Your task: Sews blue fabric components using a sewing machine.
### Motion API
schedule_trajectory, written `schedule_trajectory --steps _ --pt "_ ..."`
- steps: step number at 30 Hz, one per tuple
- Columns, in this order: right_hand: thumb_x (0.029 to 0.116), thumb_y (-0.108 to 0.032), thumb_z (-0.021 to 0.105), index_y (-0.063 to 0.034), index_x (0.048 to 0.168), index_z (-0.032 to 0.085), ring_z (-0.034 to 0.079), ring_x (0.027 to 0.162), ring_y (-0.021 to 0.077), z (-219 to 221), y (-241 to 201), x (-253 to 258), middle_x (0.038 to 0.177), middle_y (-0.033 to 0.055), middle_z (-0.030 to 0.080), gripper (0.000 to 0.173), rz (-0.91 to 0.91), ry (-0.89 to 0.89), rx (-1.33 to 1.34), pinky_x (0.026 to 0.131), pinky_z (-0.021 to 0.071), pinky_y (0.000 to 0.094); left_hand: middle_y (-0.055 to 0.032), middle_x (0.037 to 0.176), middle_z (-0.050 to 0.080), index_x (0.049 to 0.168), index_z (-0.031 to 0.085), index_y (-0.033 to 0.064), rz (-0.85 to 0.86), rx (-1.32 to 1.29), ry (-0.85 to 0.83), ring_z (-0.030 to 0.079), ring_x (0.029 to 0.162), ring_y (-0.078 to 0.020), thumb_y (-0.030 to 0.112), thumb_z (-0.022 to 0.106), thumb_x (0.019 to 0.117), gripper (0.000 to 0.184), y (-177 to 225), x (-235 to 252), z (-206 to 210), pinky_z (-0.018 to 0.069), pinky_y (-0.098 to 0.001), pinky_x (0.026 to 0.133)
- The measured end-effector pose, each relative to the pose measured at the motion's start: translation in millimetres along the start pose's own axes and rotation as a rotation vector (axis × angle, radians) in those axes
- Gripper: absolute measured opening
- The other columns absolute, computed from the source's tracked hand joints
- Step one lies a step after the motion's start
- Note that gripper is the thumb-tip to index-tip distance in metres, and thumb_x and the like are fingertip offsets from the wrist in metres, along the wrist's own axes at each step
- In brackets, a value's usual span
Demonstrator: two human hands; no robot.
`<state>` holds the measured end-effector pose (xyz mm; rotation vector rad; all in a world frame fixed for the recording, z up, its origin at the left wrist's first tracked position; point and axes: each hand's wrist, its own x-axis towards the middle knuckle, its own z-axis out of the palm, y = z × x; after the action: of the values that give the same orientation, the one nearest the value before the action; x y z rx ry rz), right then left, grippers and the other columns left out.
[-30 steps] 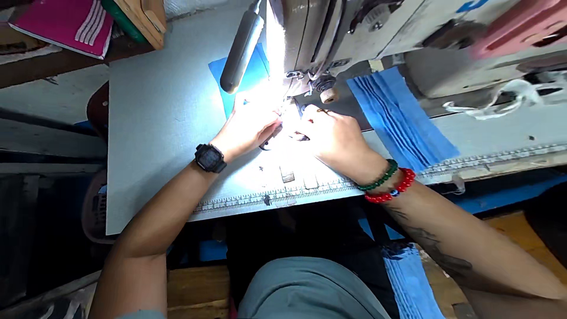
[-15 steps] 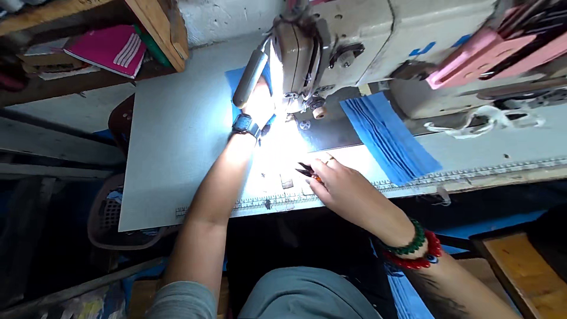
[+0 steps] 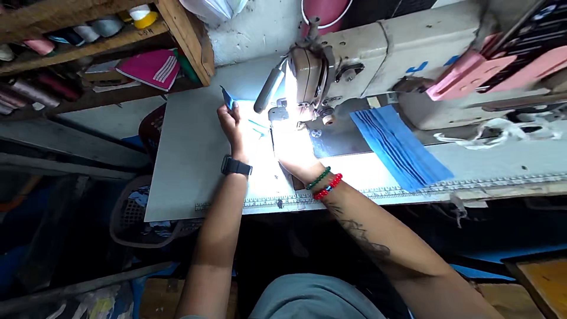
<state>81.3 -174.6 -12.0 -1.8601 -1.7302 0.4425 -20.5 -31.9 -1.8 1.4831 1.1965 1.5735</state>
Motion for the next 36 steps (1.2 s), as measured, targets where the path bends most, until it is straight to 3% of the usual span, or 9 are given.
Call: schedule_trajectory --steps 5,10,14,18,22,25,29,34,36 --pt "0.0977 -0.019 0.066 0.0035 0.11 0.068 0.066 0.087 0.0324 -7 3 -5 0.093 0.0208 0.068 0.026 0.126 0.016 0.311 0.078 0.0521 0.053 -0.0122 0.117 0.063 0.131 0.048 -0.0013 -0.144 -0.34 -0.008 0.064 0.108 -0.0172 0.02 0.043 0.1097 0.031 31 -20 -38 0.0551 -0.0385 0.097" --pt "0.0994 -0.045 0.066 -0.0121 0.139 0.059 0.061 0.08 0.0202 -6 -2 3 0.101 0.0113 0.067 0.051 0.158 0.011 0.667 0.071 0.0526 0.0424 -0.002 0.126 0.066 0.133 0.056 0.0157 -0.393 -0.776 -0.189 0.063 0.119 -0.0149 0.033 0.035 0.1105 0.035 51 -72 -70 0.0541 -0.0403 0.1" --pt "0.0967 -0.023 0.071 -0.0048 0.11 0.07 0.068 0.079 0.0069 -12 -18 -4 0.09 0.0024 0.072 0.023 -0.014 0.064 0.897 0.075 0.0584 0.028 -0.0034 0.109 0.072 0.122 0.06 0.0111 -0.441 -0.857 -0.143 0.07 0.105 -0.0147 0.027 0.026 0.1105 0.039 60 -106 -81 0.0594 -0.0389 0.091" --pt "0.102 -0.018 0.061 -0.0005 0.109 0.065 0.059 0.071 0.005 -57 -31 -35 0.081 0.0036 0.063 0.02 -0.244 -0.046 0.66 0.068 0.0503 0.022 -0.0041 0.151 0.045 0.154 0.029 0.0005 -0.109 -0.417 -0.199 0.049 0.135 -0.0103 0.021 0.046 0.1046 0.056 41 -129 -115 0.0459 -0.0333 0.109" --pt "0.1006 -0.015 0.061 -0.0049 0.107 0.072 0.067 0.073 0.0164 -94 -31 -79 0.084 0.0078 0.071 0.016 -0.578 -0.29 0.315 0.067 0.0545 0.0349 0.0059 0.17 0.022 0.163 0.022 0.0319 0.454 -0.003 -0.521 0.021 0.156 -0.016 0.066 0.07 0.0857 0.097 76 -130 -142 0.0222 -0.0423 0.127" --pt "0.0981 -0.015 0.064 -0.0058 0.097 0.069 0.064 0.066 0.0182 -106 -26 -105 0.074 0.0063 0.065 0.011 -0.66 -0.408 0.25 0.059 0.0501 0.0358 0.0104 0.148 0.054 0.152 0.04 0.0305 0.522 0.159 -0.874 0.039 0.146 -0.0104 0.068 0.069 0.0848 0.082 99 -137 -145 0.0117 -0.0567 0.126" --pt "0.0973 -0.018 0.067 -0.0078 0.104 0.07 0.067 0.073 0.016 -112 0 -128 0.085 0.0053 0.07 0.013 -0.536 -0.433 0.236 0.065 0.055 0.035 0.0036 0.096 0.071 0.108 0.069 0.0144 0.45 0.11 -1.249 0.062 0.102 -0.0055 0.035 0.074 0.0895 0.028 82 -132 -135 0.0357 -0.0382 0.111" --pt "0.096 -0.019 0.067 -0.0129 0.125 0.068 0.067 0.077 0.0151 -103 61 -115 0.092 0.0048 0.072 0.03 -0.149 -0.448 0.289 0.073 0.058 0.04 -0.0013 0.078 0.068 0.094 0.072 0.0096 0.316 0.314 -1.265 0.064 0.073 -0.0086 0.031 0.073 0.0909 0.022 47 -90 -120 0.0542 -0.0321 0.071" --pt "0.0964 -0.018 0.067 -0.0112 0.126 0.067 0.064 0.074 0.0131 -94 76 -95 0.088 0.0047 0.069 0.03 -0.064 -0.367 0.296 0.071 0.0554 0.0368 -0.0049 0.082 0.071 0.091 0.076 0.0095 0.333 0.446 -1.167 0.067 0.081 -0.0178 0.032 0.073 0.0902 0.022 34 -75 -106 0.052 -0.0491 0.079"
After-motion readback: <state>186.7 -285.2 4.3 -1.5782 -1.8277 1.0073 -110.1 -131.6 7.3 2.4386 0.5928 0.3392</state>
